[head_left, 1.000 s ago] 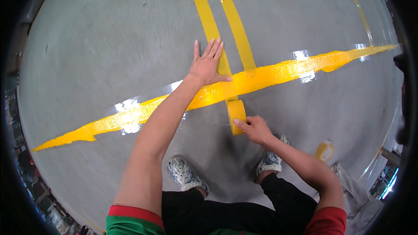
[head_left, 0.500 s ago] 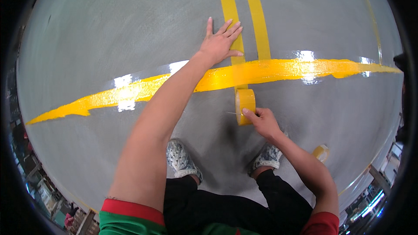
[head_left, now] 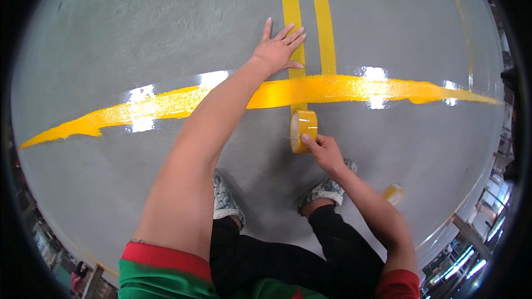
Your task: The person applies yellow floor tape to a concrete floor in a warehouse, creating intersecting lines. They unroll the tape, press it down, and cut it with a utility knife, repeating the process to form a grid pattern.
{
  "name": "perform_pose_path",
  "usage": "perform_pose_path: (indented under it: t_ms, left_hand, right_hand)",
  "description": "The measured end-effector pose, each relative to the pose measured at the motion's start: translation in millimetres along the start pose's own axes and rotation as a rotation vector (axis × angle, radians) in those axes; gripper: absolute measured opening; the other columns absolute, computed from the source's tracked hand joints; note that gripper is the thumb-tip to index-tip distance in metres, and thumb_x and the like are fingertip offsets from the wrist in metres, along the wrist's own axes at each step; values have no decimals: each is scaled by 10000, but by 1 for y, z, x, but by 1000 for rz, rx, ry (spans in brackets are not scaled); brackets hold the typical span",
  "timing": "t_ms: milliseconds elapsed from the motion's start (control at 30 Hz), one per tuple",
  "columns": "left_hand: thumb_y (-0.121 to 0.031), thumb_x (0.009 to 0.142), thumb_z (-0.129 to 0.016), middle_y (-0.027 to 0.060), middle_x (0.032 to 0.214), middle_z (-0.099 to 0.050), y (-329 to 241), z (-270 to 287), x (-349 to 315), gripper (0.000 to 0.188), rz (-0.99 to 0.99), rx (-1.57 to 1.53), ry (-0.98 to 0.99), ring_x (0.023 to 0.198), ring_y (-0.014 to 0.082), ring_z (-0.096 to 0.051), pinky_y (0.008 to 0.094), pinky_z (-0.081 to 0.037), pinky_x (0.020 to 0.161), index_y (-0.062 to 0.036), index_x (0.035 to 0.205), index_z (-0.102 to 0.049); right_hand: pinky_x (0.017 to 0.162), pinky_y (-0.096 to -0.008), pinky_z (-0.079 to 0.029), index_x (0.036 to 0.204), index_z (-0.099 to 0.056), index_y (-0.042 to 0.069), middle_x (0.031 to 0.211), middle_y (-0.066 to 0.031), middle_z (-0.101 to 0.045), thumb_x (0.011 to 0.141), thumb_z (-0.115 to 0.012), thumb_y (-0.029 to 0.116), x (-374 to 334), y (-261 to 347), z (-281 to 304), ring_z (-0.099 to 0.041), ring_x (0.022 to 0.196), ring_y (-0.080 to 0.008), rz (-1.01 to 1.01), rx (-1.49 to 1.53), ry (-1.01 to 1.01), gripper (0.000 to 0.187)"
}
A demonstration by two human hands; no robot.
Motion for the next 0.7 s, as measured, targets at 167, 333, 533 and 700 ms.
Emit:
perform_pose_path:
  t_ms: [167,333,533,700]
  left_hand:
    - [-515,1002,-399,3,1624,-238,-8,-18,-6,675,18,248,-52,1511,192,-168,632,-18,1189,-154,1555,-259]
    - [-428,847,-681,109,1628,-193,-40,-70,-42,917,142,-643,61,1515,359,-67,513,-28,1232,-171,1570,-179]
    - [-383,865,-662,90,1484,-459,-95,-62,1,540,-113,-38,-13,1407,245,-380,658,15,1179,-130,1337,-592]
    - [-324,797,-729,55,1276,-637,-102,-85,27,354,60,-57,159,1261,263,-539,667,-149,1158,-171,1116,-742]
  right_hand:
    - [713,-297,-458,977,-701,-29,784,-33,-646,941,-627,468,-7,-3,4,-539,766,-91,32,-1,2,504]
    - [819,-306,-484,1133,-684,-11,1009,-67,-706,980,-594,310,-14,-4,13,-633,899,-143,43,-15,74,366]
    - [755,-352,-470,1015,-657,-66,883,-123,-687,975,-581,323,-2,-25,50,-619,821,-182,83,-588,128,398]
    - [737,-384,-488,1052,-628,-73,972,-169,-685,936,-618,381,16,-13,71,-632,841,-230,305,-1177,377,468]
Point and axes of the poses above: each hand's wrist, its own x-axis towards the middle knuckle, its own z-axis out of the back of the hand, y = z × x, the point moved 10 cm from there along x, towards the middle knuckle
